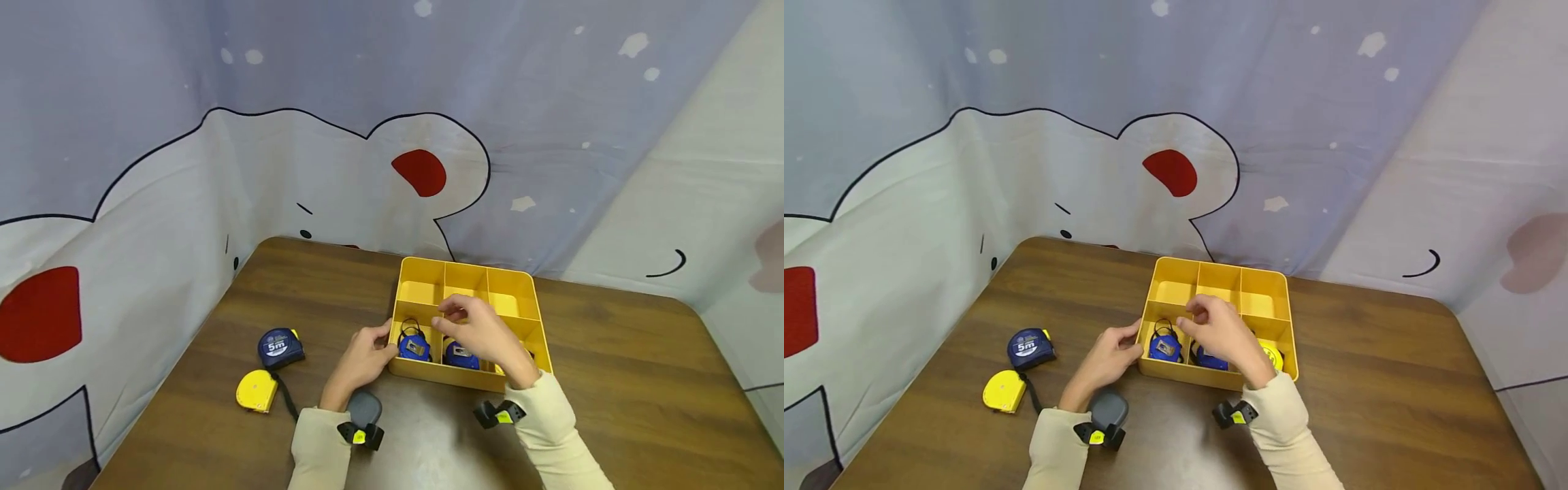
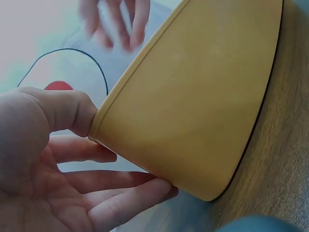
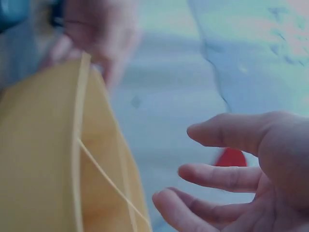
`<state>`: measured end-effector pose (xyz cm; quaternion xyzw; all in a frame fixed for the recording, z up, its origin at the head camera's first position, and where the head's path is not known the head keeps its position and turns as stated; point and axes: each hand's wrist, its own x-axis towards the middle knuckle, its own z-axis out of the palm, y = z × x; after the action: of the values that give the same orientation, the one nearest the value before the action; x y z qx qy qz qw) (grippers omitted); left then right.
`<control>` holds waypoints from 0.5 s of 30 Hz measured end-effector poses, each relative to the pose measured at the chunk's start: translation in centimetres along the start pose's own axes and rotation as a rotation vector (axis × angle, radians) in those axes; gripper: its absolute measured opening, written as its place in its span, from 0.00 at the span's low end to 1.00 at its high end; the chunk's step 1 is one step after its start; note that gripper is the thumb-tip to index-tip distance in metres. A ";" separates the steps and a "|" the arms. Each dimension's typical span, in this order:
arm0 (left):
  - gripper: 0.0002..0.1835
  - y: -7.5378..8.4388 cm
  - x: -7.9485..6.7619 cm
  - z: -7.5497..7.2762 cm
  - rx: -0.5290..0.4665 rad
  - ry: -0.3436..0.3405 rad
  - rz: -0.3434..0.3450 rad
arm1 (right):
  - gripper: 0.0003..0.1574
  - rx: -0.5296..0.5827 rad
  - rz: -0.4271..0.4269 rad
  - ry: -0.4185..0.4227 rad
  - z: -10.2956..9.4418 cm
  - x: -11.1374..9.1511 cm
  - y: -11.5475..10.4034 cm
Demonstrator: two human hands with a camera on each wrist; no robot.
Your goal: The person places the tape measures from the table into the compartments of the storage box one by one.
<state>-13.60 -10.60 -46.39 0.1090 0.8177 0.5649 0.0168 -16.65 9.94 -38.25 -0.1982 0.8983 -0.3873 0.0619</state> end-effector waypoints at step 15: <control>0.25 1.8 -0.6 -0.3 -0.033 -0.012 -0.003 | 0.20 0.364 0.158 0.434 -6.1 -8.1 13.0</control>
<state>-12.77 -10.34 -44.67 0.1107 0.8084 0.5777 0.0242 -14.90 25.38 -43.73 -0.0255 0.8189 -0.5695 -0.0672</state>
